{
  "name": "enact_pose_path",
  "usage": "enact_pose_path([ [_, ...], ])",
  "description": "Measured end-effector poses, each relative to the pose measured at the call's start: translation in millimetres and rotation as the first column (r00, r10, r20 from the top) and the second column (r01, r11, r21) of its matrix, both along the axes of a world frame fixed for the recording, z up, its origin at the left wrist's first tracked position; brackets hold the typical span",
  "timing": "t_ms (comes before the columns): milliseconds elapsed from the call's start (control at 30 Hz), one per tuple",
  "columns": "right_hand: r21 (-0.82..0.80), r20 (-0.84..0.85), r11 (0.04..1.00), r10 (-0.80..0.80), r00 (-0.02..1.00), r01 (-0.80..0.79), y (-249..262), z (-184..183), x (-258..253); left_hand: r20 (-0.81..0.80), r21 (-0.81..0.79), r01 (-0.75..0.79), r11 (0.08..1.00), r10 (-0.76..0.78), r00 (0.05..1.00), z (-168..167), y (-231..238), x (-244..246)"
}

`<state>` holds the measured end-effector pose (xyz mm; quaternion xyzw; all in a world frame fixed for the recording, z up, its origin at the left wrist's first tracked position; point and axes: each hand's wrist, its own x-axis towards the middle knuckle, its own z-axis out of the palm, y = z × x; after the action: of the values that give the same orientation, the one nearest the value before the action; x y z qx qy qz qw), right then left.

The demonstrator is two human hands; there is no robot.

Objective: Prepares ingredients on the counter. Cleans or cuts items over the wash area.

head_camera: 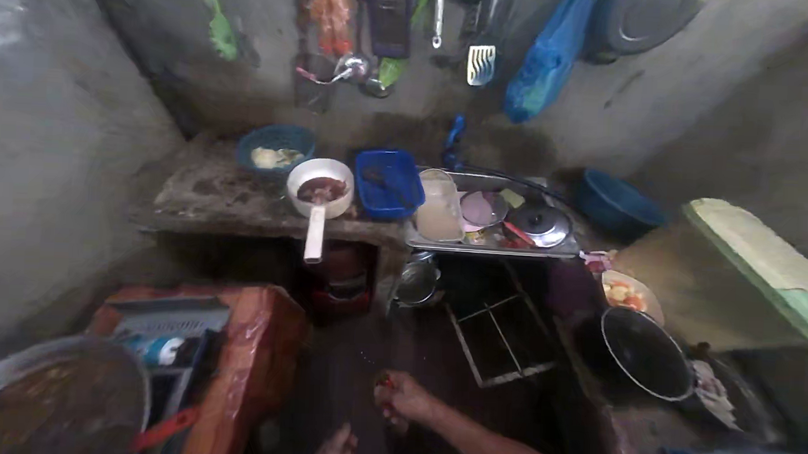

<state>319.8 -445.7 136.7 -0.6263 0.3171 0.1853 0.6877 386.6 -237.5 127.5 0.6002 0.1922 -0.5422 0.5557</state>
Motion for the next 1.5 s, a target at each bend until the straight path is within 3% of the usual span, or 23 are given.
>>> enact_pose_path([
  [133,-0.029,-0.011,0.967,-0.252,0.968,0.251,-97,9,-32,0.181,0.004,-0.018,1.000,0.017,0.983,29,-133,41],
  [200,-0.016,-0.005,0.928,-0.372,0.928,0.372,-131,10,-45,0.305,-0.035,0.088,0.995,-0.074,0.949,46,-197,65],
  [300,0.007,-0.014,0.861,-0.509,0.861,0.509,-155,11,-63,0.524,-0.076,0.309,0.948,-0.225,0.821,76,-285,90],
  [467,0.017,0.007,0.749,-0.662,0.749,0.662,-172,17,-70,0.805,-0.029,0.607,0.794,-0.342,0.485,125,-419,132],
  [567,0.013,0.050,0.664,-0.747,0.663,0.747,-185,31,-58,0.870,0.200,0.768,0.609,-0.471,0.147,133,-487,166],
  [633,0.017,0.129,0.597,-0.797,0.590,0.802,-198,45,-42,0.850,0.384,0.788,0.481,-0.517,-0.099,138,-521,186],
  [667,0.015,0.186,0.566,-0.812,0.554,0.824,-206,51,-33,0.859,0.395,0.788,0.471,-0.494,-0.136,138,-529,192],
  [700,0.010,0.250,0.535,-0.820,0.516,0.845,-215,57,-23,0.876,0.356,0.801,0.482,-0.471,-0.106,139,-529,193],
  [767,-0.003,0.383,0.476,-0.812,0.440,0.880,-233,64,0,0.867,0.147,0.853,0.501,-0.480,0.132,130,-513,183],
  [800,-0.001,0.435,0.447,-0.805,0.403,0.895,-243,67,13,0.798,0.037,0.868,0.496,-0.537,0.273,126,-498,173],
  [867,0.016,0.498,0.427,-0.788,0.363,0.904,-259,73,38,0.617,-0.103,0.852,0.513,-0.639,0.459,116,-468,151],
  [967,0.033,0.481,0.524,-0.755,0.447,0.851,-262,83,66,0.340,-0.285,0.647,0.707,-0.557,0.758,103,-438,133],
  [1033,0.030,0.459,0.612,-0.711,0.533,0.790,-261,82,80,0.212,-0.334,0.480,0.811,-0.432,0.877,99,-431,134],
  [1133,-0.045,0.423,0.747,-0.587,0.690,0.663,-257,76,96,0.178,-0.284,0.314,0.906,-0.272,0.946,90,-419,141],
  [1300,-0.163,0.300,0.913,-0.316,0.900,0.375,-232,68,117,0.153,-0.233,0.075,0.970,-0.039,0.987,94,-361,133],
  [1400,-0.038,0.271,0.985,-0.153,0.950,0.169,-205,60,120,0.089,-0.196,-0.066,0.978,0.084,0.992,96,-309,116],
  [1500,0.110,0.204,0.993,-0.060,0.977,0.038,-165,56,117,0.068,-0.235,-0.180,0.955,0.201,0.977,92,-251,93],
])
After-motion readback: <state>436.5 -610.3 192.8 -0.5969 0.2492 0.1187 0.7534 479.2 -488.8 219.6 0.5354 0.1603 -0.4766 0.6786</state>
